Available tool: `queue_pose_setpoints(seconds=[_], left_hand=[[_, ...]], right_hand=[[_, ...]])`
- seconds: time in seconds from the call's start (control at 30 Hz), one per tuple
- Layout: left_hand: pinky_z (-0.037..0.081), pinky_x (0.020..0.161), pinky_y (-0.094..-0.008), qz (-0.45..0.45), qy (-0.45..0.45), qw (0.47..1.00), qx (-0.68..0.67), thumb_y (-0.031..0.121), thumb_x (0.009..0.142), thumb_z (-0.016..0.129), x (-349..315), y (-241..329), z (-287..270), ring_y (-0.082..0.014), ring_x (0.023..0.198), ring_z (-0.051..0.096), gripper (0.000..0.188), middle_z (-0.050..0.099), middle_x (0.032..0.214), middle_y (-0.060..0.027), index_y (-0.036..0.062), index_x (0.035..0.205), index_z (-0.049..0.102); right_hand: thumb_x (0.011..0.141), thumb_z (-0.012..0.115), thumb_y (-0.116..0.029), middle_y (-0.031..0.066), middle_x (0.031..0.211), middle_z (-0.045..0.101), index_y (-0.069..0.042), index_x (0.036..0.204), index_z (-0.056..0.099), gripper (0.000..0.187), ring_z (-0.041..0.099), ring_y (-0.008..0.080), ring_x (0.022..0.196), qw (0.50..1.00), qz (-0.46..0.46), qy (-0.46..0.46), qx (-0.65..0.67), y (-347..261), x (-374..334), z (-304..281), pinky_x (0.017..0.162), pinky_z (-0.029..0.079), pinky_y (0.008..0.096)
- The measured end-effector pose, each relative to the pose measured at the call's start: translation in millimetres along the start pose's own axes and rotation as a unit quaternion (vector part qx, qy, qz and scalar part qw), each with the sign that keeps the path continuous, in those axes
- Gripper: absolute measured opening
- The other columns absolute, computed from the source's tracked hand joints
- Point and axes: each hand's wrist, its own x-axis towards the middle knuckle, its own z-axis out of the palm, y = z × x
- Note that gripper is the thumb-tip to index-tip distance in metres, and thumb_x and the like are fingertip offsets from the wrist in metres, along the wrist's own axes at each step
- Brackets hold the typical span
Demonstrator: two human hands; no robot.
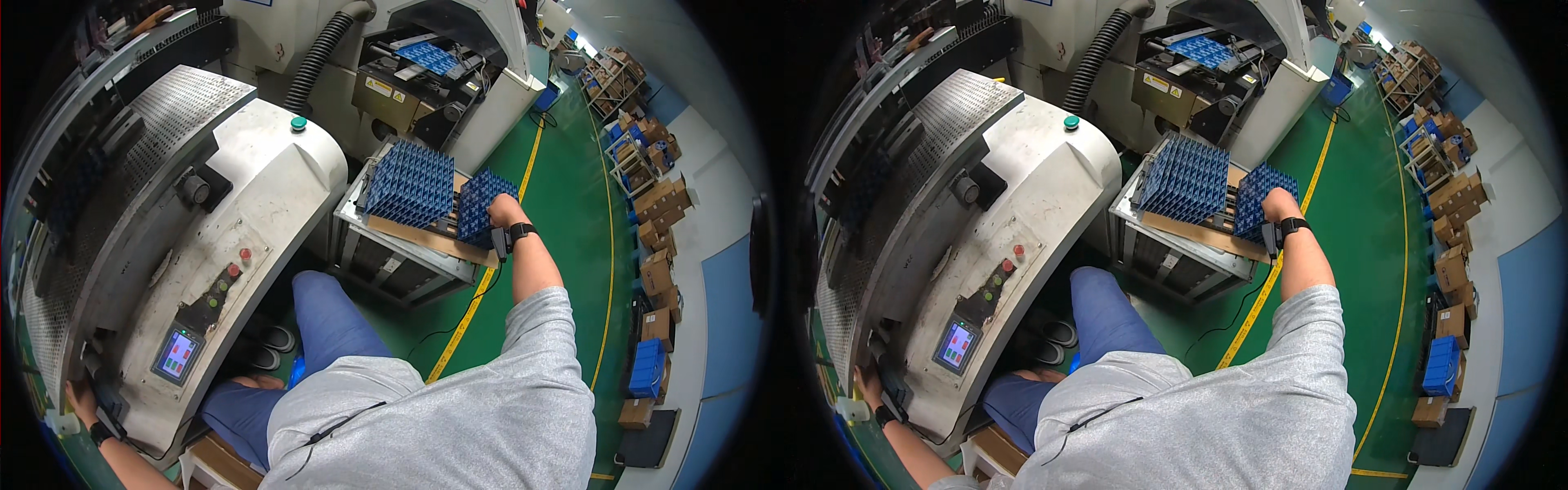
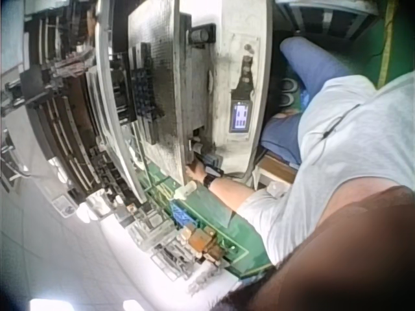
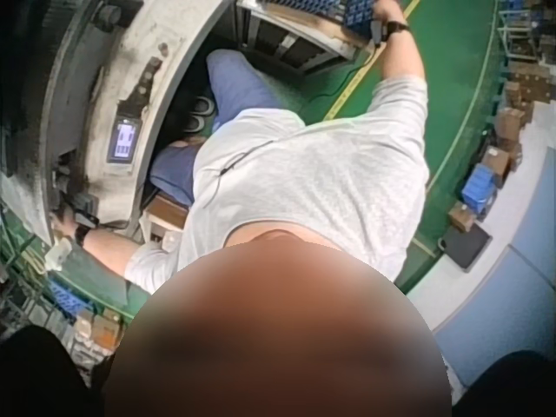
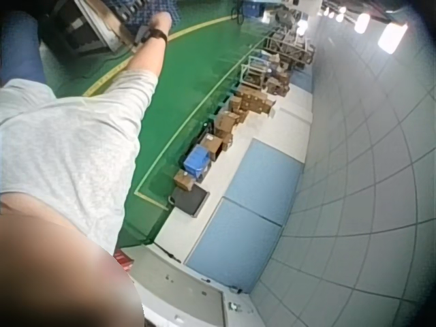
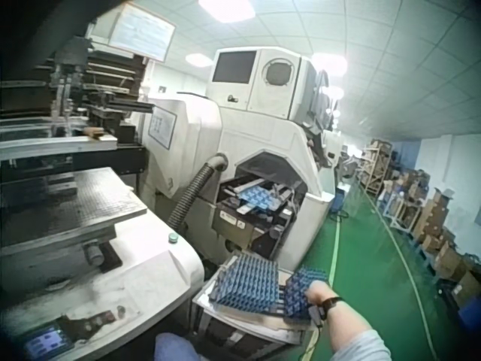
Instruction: Operating a machine to process printed circuit boards on an electronics assembly line.
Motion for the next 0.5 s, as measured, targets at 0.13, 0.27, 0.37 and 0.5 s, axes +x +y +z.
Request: queue_pose_setpoints(seconds=[0.13, 0.27, 0.37, 0.5], left_hand=[[0.041, 0.102, -0.0521, -0.003, -0.004, 1.000, -0.001, 0.044, 0.092, 0.059, 1, 2, -1, -0.0499, 0.119, 0.050, 0.065, 0.054, 0.128, -0.0331, -0.0058, 0.134, 0.052], [0.041, 0.101, -0.0523, -0.001, 0.008, 1.000, -0.017, 0.042, 0.092, 0.058, 5, -8, 9, -0.0498, 0.118, 0.050, 0.063, 0.054, 0.128, -0.0332, -0.0047, 0.134, 0.052], [0.042, 0.101, -0.0520, 0.002, 0.054, 0.998, 0.032, 0.043, 0.092, 0.058, 8, -18, 21, -0.0496, 0.118, 0.050, 0.063, 0.054, 0.128, -0.0327, -0.0038, 0.134, 0.052], [0.041, 0.102, -0.0518, 0.004, 0.043, 0.999, 0.014, 0.043, 0.092, 0.058, 12, -24, 28, -0.0494, 0.120, 0.050, 0.063, 0.054, 0.130, -0.0317, -0.0036, 0.135, 0.051]], right_hand=[[0.072, 0.067, -0.022, 0.0131, 0.090, 0.072, -0.010, 0.088, 0.077, 0.022, 0.069, 0.0346, 0.088, 0.999, -0.011, 0.033, -0.013, 2, 7, 9, 0.081, 0.056, 0.0415], [0.071, 0.067, -0.023, 0.0132, 0.091, 0.072, -0.010, 0.090, 0.077, 0.025, 0.069, 0.0347, 0.088, 1.000, -0.003, 0.003, 0.021, -2, 6, 10, 0.081, 0.056, 0.0414], [0.075, 0.067, -0.023, 0.0142, 0.092, 0.072, -0.009, 0.091, 0.077, 0.023, 0.069, 0.0346, 0.088, 0.999, 0.003, -0.001, 0.035, -8, -2, 3, 0.081, 0.056, 0.0421], [0.084, 0.065, -0.024, 0.0168, 0.096, 0.072, -0.006, 0.088, 0.076, 0.021, 0.068, 0.0351, 0.090, 0.993, 0.060, -0.029, 0.100, -15, -7, -8, 0.082, 0.055, 0.0426]])
